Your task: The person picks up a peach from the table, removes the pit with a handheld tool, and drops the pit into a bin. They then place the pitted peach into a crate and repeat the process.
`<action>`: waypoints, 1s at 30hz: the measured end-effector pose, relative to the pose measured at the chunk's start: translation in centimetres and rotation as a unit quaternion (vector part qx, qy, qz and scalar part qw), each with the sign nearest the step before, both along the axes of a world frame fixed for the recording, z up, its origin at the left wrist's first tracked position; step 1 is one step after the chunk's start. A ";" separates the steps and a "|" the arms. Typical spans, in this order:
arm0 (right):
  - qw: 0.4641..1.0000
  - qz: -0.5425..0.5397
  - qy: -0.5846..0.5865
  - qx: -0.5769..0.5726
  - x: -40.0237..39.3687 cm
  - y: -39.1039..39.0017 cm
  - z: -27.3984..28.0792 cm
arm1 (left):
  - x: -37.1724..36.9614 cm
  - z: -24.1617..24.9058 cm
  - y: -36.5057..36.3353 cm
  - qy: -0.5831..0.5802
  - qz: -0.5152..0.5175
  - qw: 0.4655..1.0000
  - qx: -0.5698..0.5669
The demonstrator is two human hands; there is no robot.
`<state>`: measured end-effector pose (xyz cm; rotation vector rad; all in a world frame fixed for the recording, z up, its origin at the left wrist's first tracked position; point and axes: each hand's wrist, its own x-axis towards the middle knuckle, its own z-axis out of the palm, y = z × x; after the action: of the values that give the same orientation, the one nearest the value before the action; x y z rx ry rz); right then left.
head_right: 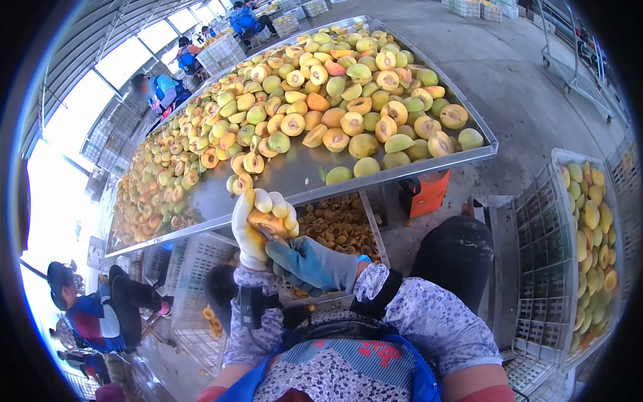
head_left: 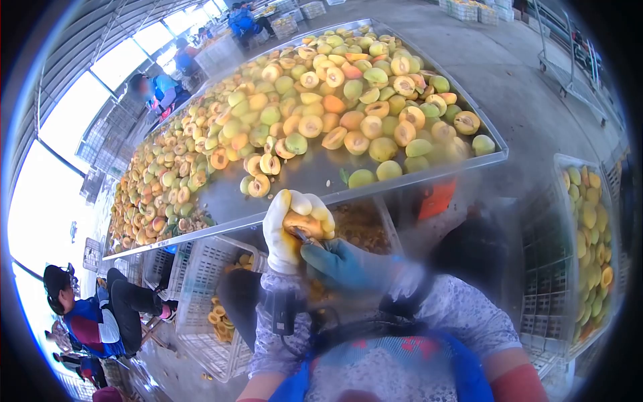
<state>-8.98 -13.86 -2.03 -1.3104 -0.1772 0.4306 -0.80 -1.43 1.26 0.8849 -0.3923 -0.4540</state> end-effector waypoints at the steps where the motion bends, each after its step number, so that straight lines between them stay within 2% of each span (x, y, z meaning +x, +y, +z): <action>1: 0.996 0.056 0.075 0.011 0.0 -0.6 0.5 | 0.1 -0.4 0.0 0.029 -0.036 0.997 -0.066; 4: 0.991 0.083 0.099 0.026 0.5 -1.3 0.4 | 0.0 -1.0 -0.4 0.075 0.002 0.995 -0.071; 5: 0.998 0.044 0.028 -0.027 0.5 -1.2 0.4 | 0.1 -1.0 -0.5 0.084 0.011 0.993 -0.076; 7: 0.984 -0.035 -0.114 -0.131 0.5 -0.5 0.1 | 0.0 -0.8 -0.6 0.060 0.044 0.997 -0.009; 9: 0.975 -0.094 -0.194 -0.056 0.7 0.8 -1.5 | -0.5 -0.6 -0.4 0.021 0.045 0.997 0.056; 10: 0.965 -0.123 -0.233 -0.020 0.8 1.1 -2.0 | 0.0 -0.7 0.1 -0.006 -0.003 0.998 0.070; 12: 0.990 -0.051 -0.112 -0.070 0.5 0.2 -1.8 | 0.0 -0.5 0.2 -0.001 -0.025 0.998 0.050; 13: 0.991 -0.033 -0.087 -0.095 0.4 -0.1 -1.0 | 0.0 -0.3 0.4 0.002 -0.033 0.999 0.043; 14: 0.991 -0.015 -0.063 -0.121 0.2 -0.4 -0.3 | 0.0 -0.3 0.4 0.018 0.004 0.999 0.047; 16: 0.980 -0.023 -0.085 -0.181 0.1 -1.0 1.2 | 0.2 -0.6 -0.4 0.052 0.076 0.994 0.054; 19: 0.932 0.021 -0.128 -0.338 -0.5 -2.3 2.7 | 2.4 -1.6 1.0 0.133 0.102 0.984 -0.056; 20: 0.911 -0.014 -0.152 -0.384 -1.3 -2.2 1.9 | 4.0 -1.7 2.4 0.106 0.059 0.987 -0.101; 23: 0.828 -0.034 -0.187 -0.528 -0.4 -2.7 -2.0 | 3.5 0.0 4.0 0.093 0.153 0.983 -0.037; 27: 0.817 -0.091 -0.201 -0.533 0.2 -3.0 -2.5 | 2.5 1.6 8.7 0.085 0.315 0.945 0.027; 30: 0.808 -0.151 -0.215 -0.528 0.1 -2.8 -1.2 | 2.3 3.8 17.2 -0.034 0.485 0.867 0.105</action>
<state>-8.91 -16.64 -3.21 -2.4978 -0.0922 -0.1110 1.47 15.81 5.01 1.1890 0.0783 0.4815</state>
